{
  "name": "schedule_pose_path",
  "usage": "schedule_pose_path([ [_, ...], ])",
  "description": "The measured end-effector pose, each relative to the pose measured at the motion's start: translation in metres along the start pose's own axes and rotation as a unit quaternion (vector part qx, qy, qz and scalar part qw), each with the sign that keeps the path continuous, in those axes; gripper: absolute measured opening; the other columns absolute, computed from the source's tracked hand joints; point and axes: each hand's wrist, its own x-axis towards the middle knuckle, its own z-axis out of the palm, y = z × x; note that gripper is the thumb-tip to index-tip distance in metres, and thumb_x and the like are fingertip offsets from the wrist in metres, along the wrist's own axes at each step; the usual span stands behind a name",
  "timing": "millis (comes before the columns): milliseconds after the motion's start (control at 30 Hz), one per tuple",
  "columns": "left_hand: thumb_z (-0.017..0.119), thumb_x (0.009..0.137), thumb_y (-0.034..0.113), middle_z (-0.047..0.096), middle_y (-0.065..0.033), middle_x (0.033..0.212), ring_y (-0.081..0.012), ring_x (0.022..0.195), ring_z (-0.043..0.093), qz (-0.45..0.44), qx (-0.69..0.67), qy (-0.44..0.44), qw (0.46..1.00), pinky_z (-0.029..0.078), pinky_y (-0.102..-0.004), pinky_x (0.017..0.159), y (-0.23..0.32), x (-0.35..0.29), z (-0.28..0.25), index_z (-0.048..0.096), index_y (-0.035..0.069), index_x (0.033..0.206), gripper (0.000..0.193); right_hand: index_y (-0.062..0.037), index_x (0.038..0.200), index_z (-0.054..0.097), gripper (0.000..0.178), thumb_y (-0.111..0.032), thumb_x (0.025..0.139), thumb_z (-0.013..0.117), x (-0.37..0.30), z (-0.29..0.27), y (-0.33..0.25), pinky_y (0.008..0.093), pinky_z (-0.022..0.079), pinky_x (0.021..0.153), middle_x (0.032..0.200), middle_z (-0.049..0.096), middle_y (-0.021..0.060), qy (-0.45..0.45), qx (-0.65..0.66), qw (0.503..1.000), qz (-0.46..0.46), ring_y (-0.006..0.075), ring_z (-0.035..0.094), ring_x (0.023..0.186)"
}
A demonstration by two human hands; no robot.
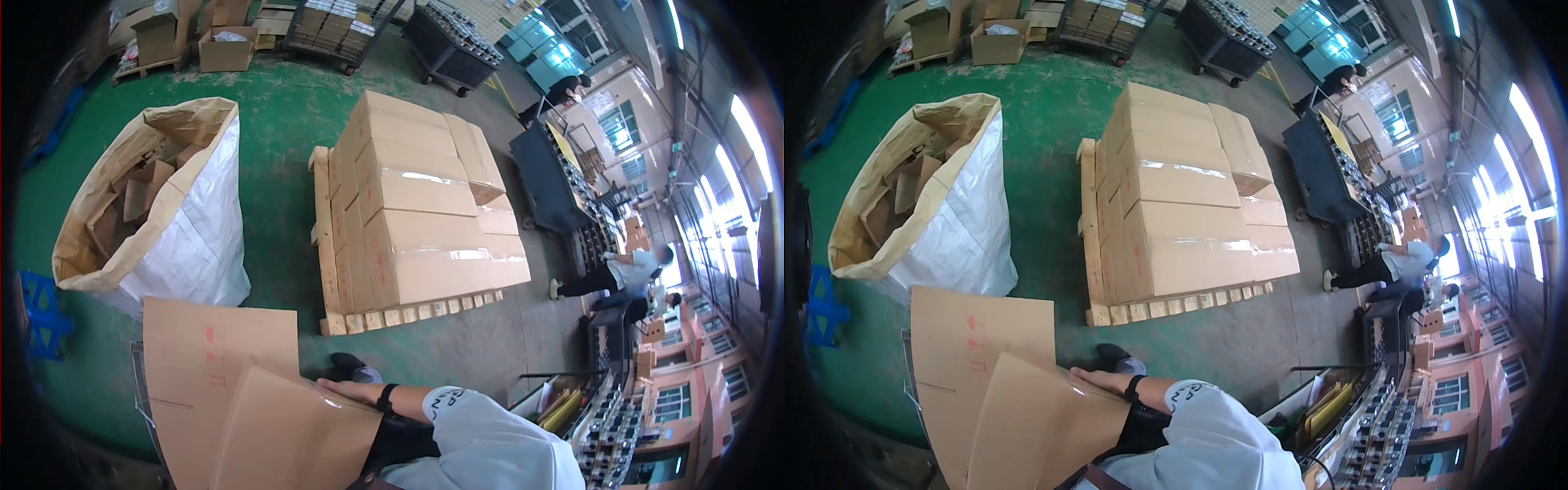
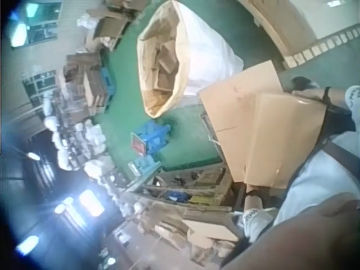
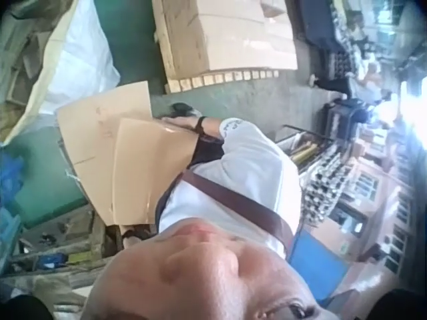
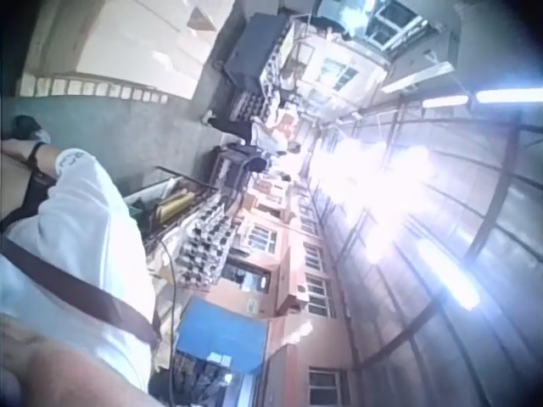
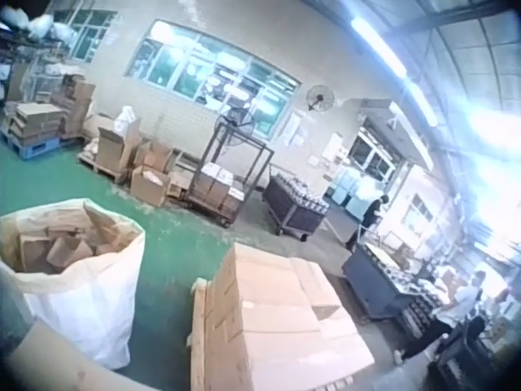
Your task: Packing wrapped items into cardboard boxes and sealing them with tape.
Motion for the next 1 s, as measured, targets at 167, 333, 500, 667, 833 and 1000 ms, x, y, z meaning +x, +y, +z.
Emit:
schedule_pose_path([
  [167, 0.047, 0.088, 0.051, 0.062, -0.0110, 0.113, -0.0289, 0.102, 0.057, 0.020, 0.017, 0.028, 0.999, 0.046, -0.0439, 0.087, -0.023, -0.047, 0.037, 0.058, 0.008, 0.117, 0.053, -0.0041, 0.121, 0.058, 0.057, -0.053, 0.095, 0.043, -0.082, -0.069, -0.013, 0.0286, 0.047, 0.088, 0.118, 0.061, 0.0066, -0.104, 0.179, 0.978, -0.035, 0.0131, 0.059, 0.101],
  [333, 0.047, 0.088, 0.050, 0.062, -0.0112, 0.111, -0.0291, 0.100, 0.058, 0.061, 0.043, 0.069, 0.995, 0.047, -0.0437, 0.085, -0.074, -0.085, 0.106, 0.058, 0.008, 0.116, 0.052, -0.0045, 0.120, 0.060, 0.055, -0.051, 0.097, 0.040, -0.135, -0.161, 0.000, 0.0305, 0.047, 0.090, 0.119, 0.061, 0.0083, -0.142, 0.117, 0.981, -0.051, 0.0138, 0.060, 0.102],
  [500, 0.047, 0.088, 0.049, 0.063, -0.0113, 0.110, -0.0293, 0.098, 0.059, 0.071, 0.073, 0.085, 0.991, 0.048, -0.0436, 0.084, -0.157, -0.099, 0.205, 0.059, 0.008, 0.116, 0.051, -0.0046, 0.128, 0.054, 0.057, -0.049, 0.099, 0.034, -0.169, -0.282, 0.056, 0.0310, 0.045, 0.093, 0.122, 0.059, 0.0125, -0.194, 0.122, 0.968, -0.104, 0.0170, 0.059, 0.105],
  [667, 0.047, 0.088, 0.048, 0.064, -0.0115, 0.108, -0.0295, 0.096, 0.060, 0.070, 0.061, 0.090, 0.992, 0.048, -0.0434, 0.083, -0.257, -0.099, 0.282, 0.059, 0.008, 0.115, 0.050, -0.0036, 0.131, 0.051, 0.056, -0.045, 0.100, 0.030, -0.254, -0.392, 0.114, 0.0292, 0.041, 0.098, 0.130, 0.054, 0.0144, -0.141, 0.037, 0.972, -0.183, 0.0190, 0.054, 0.114],
  [833, 0.047, 0.088, 0.047, 0.065, -0.0117, 0.106, -0.0296, 0.094, 0.061, 0.034, 0.028, 0.129, 0.991, 0.049, -0.0433, 0.082, -0.396, -0.132, 0.293, 0.060, 0.008, 0.114, 0.049, -0.0052, 0.136, 0.044, 0.057, -0.046, 0.101, 0.028, -0.304, -0.494, 0.212, 0.0319, 0.042, 0.098, 0.133, 0.051, 0.0123, -0.105, 0.130, 0.976, -0.142, 0.0194, 0.053, 0.116],
  [1000, 0.047, 0.087, 0.047, 0.065, -0.0119, 0.105, -0.0298, 0.092, 0.062, 0.010, -0.011, 0.179, 0.984, 0.050, -0.0431, 0.080, -0.499, -0.168, 0.289, 0.060, 0.008, 0.113, 0.048, -0.0077, 0.139, 0.040, 0.055, -0.045, 0.101, 0.027, -0.339, -0.572, 0.302, 0.0330, 0.042, 0.099, 0.134, 0.051, 0.0106, -0.064, 0.182, 0.976, -0.101, 0.0197, 0.051, 0.119],
])
